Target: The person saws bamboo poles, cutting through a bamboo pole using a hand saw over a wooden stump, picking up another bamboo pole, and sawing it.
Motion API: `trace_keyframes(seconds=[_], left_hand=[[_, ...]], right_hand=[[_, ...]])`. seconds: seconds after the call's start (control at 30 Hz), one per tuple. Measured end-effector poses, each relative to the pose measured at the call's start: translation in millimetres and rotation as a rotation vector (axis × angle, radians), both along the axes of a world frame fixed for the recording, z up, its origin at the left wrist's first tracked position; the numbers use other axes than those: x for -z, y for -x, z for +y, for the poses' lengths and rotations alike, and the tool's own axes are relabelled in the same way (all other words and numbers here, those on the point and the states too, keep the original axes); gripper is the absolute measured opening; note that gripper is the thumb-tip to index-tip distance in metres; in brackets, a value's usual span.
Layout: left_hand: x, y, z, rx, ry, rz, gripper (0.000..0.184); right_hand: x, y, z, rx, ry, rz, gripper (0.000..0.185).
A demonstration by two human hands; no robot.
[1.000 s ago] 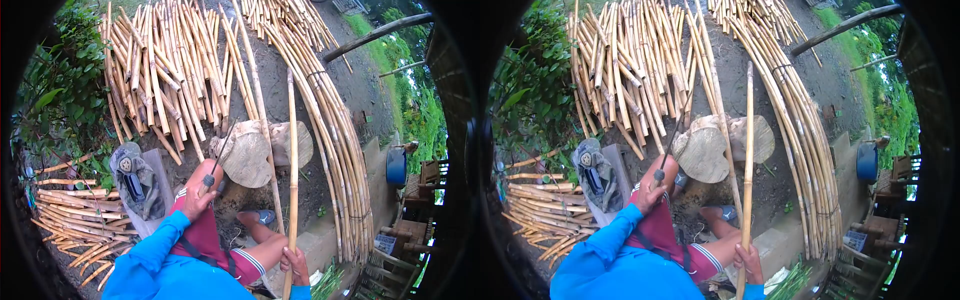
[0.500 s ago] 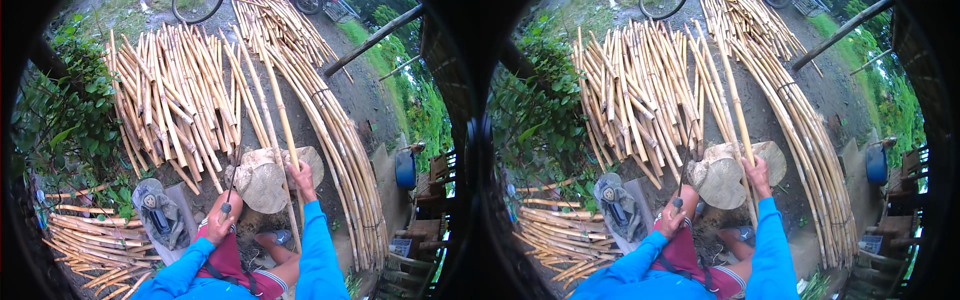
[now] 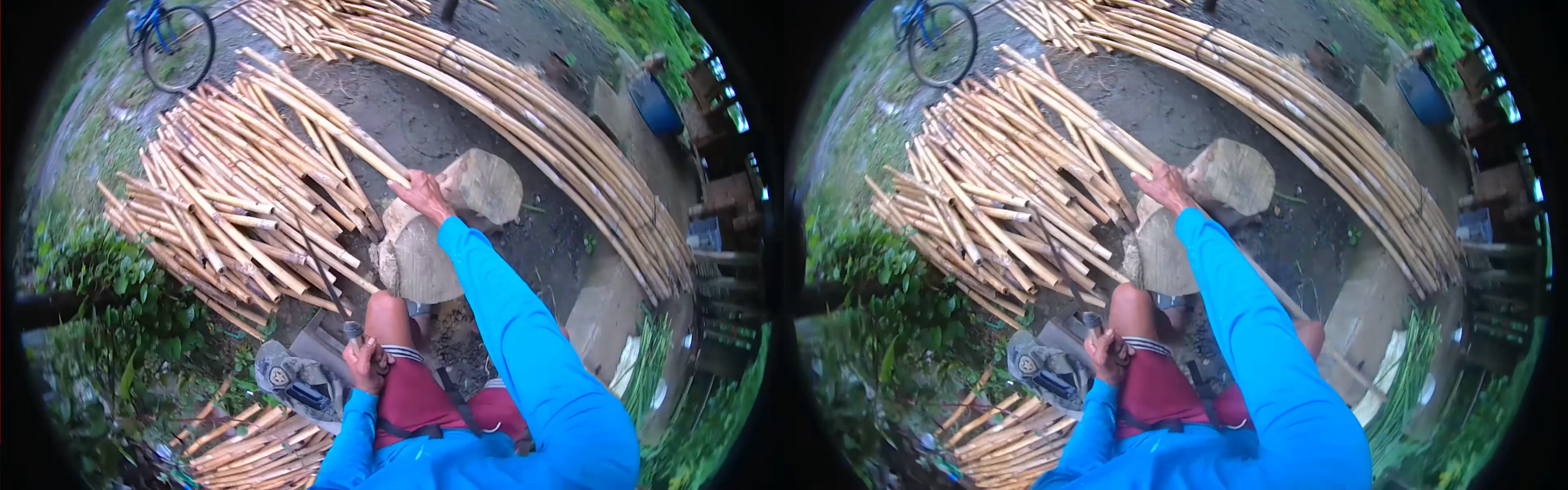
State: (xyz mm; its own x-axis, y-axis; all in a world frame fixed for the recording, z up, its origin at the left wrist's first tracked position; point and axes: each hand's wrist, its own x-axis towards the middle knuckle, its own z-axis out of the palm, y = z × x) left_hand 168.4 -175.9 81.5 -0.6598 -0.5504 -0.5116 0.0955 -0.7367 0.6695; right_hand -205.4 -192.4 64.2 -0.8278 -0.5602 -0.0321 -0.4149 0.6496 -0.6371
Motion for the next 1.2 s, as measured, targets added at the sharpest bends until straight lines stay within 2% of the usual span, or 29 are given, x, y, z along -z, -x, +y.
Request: trace_keyframes(seconds=[0.07, 0.1, 0.17, 0.2, 0.4, 0.47, 0.57, 0.6, 0.7, 0.73, 0.83, 0.97, 1.03, 1.07, 1.13, 1.2], left_hand=[[-1, 0, -4, -0.027, -0.049, 0.007, 0.017], [3, -4, -6, -0.01, -0.059, 0.002, 0.016], [-1, -3, -8, 0.03, -0.029, -0.032, 0.017], [-8, 3, -8, 0.025, -0.016, -0.053, 0.02], [4, -1, -16, 0.062, -0.008, -0.092, 0.018], [7, -1, -17, 0.057, -0.003, -0.109, 0.018], [8, -2, -16, 0.04, -0.03, -0.121, 0.018], [7, 0, -17, 0.083, -0.009, -0.116, 0.019], [3, 5, -18, 0.111, 0.013, -0.114, 0.019], [2, 4, -19, 0.116, 0.005, -0.125, 0.018], [5, 4, -19, 0.113, 0.001, -0.122, 0.018], [0, 9, -14, 0.049, 0.016, -0.144, 0.018], [3, 5, -17, 0.105, 0.001, -0.078, 0.017], [3, 1, -18, 0.101, -0.016, -0.097, 0.017], [2, 7, -19, 0.113, -0.04, -0.117, 0.017], [1, 3, -21, 0.129, -0.046, -0.128, 0.017]], right_hand=[[14, -8, -1, 0.058, 0.013, 0.081, 0.046], [-7, -17, 3, 0.104, -0.056, 0.057, 0.045], [16, -8, -1, 0.056, 0.049, 0.138, 0.046], [15, -8, -2, 0.06, 0.03, 0.12, 0.046], [34, 8, 2, 0.023, 0.015, 0.129, 0.047], [43, 8, 2, 0.061, 0.048, 0.203, 0.048], [46, 10, 2, 0.053, 0.032, 0.168, 0.048], [46, 13, 4, 0.026, 0.026, 0.07, 0.046], [45, 16, 6, 0.085, 0.118, 0.088, 0.05], [36, 16, 10, 0.081, 0.14, -0.027, 0.051], [30, 16, 12, 0.16, 0.198, -0.046, 0.053], [29, 16, 14, 0.139, 0.161, -0.039, 0.052], [32, 14, 11, 0.181, 0.175, 0.004, 0.053], [23, 13, 12, 0.164, 0.161, -0.065, 0.052], [45, 20, 4, 0.149, 0.189, 0.038, 0.048], [20, 16, 6, 0.151, 0.187, -0.047, 0.047]])
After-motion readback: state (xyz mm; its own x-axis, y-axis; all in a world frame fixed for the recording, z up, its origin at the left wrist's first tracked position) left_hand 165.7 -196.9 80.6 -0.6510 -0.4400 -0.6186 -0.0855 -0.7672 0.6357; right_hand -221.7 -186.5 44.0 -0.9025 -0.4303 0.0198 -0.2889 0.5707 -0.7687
